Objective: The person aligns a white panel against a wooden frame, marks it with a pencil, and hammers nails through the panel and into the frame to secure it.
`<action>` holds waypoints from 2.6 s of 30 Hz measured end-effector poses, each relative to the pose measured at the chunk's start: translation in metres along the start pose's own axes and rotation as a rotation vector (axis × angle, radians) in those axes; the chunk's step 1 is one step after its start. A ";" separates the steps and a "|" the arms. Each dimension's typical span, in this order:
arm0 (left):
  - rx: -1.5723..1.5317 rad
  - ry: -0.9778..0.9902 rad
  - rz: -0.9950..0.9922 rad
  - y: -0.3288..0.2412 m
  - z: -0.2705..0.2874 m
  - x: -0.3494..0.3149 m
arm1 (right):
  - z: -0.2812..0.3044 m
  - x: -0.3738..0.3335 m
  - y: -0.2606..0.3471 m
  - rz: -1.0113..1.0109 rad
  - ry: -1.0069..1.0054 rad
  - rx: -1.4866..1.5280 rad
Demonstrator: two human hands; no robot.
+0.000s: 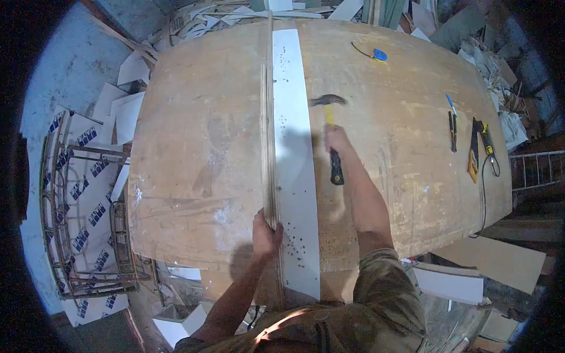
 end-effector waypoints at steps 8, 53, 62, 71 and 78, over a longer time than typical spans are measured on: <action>-0.040 0.146 0.040 -0.008 0.010 0.009 | -0.005 -0.003 0.014 -0.073 0.019 -0.141; -0.612 0.424 -0.101 0.006 0.008 0.459 | -0.023 0.154 0.094 -0.030 -0.074 -0.189; -0.688 0.127 0.091 0.024 0.051 0.272 | -0.023 0.150 0.095 -0.076 -0.034 -0.138; -0.050 0.133 0.115 0.005 0.000 0.270 | -0.023 0.092 0.076 -0.077 0.033 0.073; 0.021 -0.063 -0.053 -0.018 0.011 0.270 | -0.001 -0.029 0.028 -0.115 -0.004 0.156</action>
Point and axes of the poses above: each hand's wrist, its own x-axis towards the middle knuckle, its own z-axis out of the back of the hand, y = z × x, the point moved 10 cm from there along x, towards the middle knuckle, and after that the axes turned 4 degrees about -z, right-handed, at the moved point
